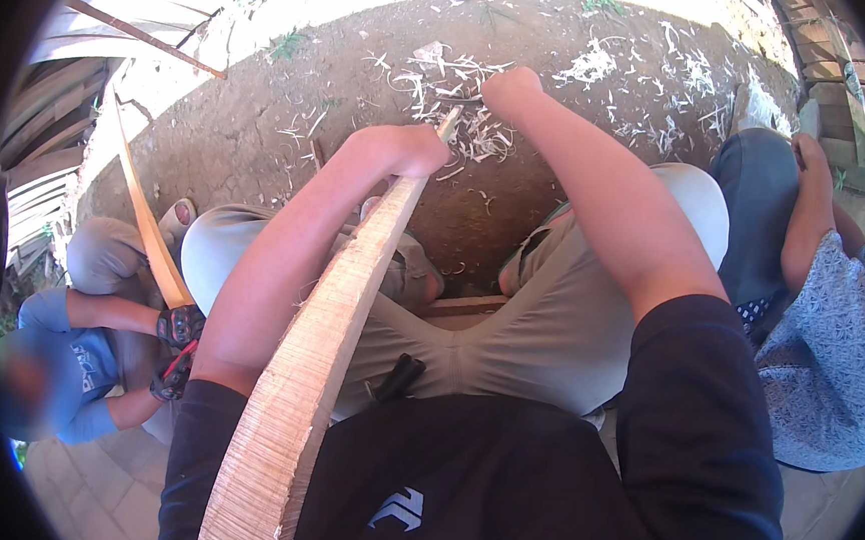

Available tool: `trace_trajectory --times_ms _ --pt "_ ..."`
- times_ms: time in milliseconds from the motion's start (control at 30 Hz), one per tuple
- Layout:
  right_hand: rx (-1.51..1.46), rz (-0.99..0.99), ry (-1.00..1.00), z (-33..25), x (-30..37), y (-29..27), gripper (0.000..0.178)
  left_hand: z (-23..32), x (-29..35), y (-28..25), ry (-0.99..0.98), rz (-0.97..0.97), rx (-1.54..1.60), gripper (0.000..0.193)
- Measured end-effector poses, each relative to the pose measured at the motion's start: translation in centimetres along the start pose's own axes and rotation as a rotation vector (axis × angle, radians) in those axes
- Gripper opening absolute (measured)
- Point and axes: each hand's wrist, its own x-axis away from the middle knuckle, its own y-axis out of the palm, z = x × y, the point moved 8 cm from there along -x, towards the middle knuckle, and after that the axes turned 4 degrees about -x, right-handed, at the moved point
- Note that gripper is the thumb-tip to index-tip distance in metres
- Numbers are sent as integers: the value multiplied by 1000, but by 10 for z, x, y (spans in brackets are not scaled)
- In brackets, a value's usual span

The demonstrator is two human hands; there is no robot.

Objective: The person sits on the ground and uses a knife to shave thin strips from a long piece of wood. They hold the wood with their left hand and repeatedly scrape the blade along its length to remove the outer layer.

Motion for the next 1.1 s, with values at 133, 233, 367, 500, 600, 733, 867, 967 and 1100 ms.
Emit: trace_trajectory --times_ms 133,233,367,500,600,733,867,967,1100 --pt "-192 359 30 -7 11 -60 22 -8 -6 4 -22 -16 -32 42" --pt "-396 521 89 -3 18 -80 20 -8 -7 5 -32 -27 -38 42" --pt "-133 38 11 -5 17 -40 18 -4 1 1 -12 16 0 41" --pt "-96 40 64 5 18 -26 17 -6 -5 3 -8 18 6 41" --pt "-243 389 97 3 18 -65 17 -12 -13 7 -29 5 -34 40" --pt "-376 459 131 2 17 -72 17 -7 -1 2 -26 21 -33 40" --pt "-50 -76 56 8 -2 10 19 1 1 -2 5 30 -2 40" --pt "-22 45 -1 1 2 -20 24 -8 -7 4 -2 9 -4 40" --pt "-313 476 152 4 19 -74 22 -10 -13 7 5 -10 -24 40"
